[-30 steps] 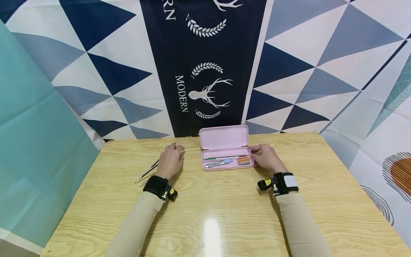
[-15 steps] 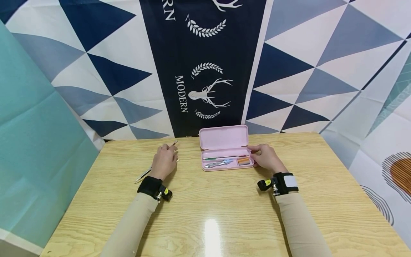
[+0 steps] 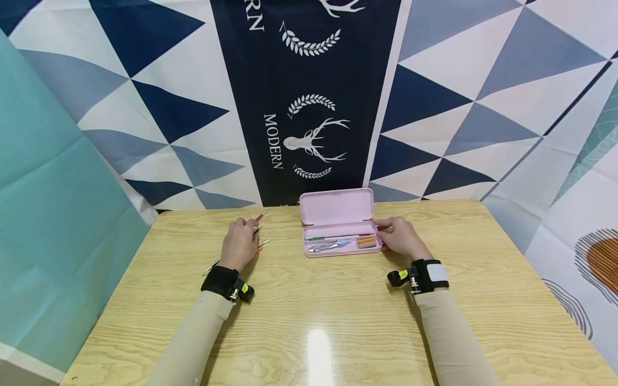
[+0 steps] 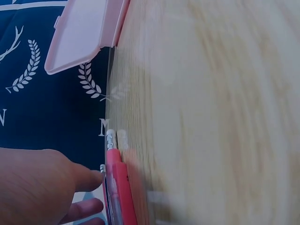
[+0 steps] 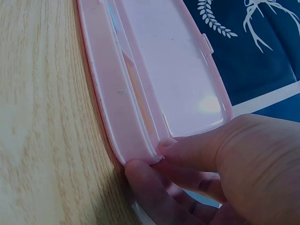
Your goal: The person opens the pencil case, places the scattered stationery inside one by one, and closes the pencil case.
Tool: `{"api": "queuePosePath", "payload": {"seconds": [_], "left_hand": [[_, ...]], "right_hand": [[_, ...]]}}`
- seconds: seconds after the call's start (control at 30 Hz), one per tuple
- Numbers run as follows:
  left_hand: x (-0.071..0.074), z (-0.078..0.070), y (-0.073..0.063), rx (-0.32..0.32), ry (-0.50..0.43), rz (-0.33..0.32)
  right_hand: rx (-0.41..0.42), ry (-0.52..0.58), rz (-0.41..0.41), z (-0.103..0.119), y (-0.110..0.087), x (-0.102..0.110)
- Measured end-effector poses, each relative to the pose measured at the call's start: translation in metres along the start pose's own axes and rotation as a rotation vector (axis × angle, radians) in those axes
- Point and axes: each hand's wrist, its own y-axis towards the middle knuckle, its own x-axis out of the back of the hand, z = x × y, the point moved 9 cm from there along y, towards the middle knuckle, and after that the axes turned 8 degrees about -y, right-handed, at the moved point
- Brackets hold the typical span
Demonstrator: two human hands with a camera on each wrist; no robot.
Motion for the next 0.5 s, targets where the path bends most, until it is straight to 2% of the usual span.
{"api": "queuePosePath", "payload": {"seconds": [0.2,0.5], "left_hand": [[0.007,0.008,-0.001,0.042,0.005,-0.046],[0.009,0.017,-0.006,0.079,0.011,-0.036]], "right_hand": [[0.018,-0.003,-0.005,0.002,-0.001,0.001],[0.005,-0.008,0.007,0.002,-0.001,0.000]]}}
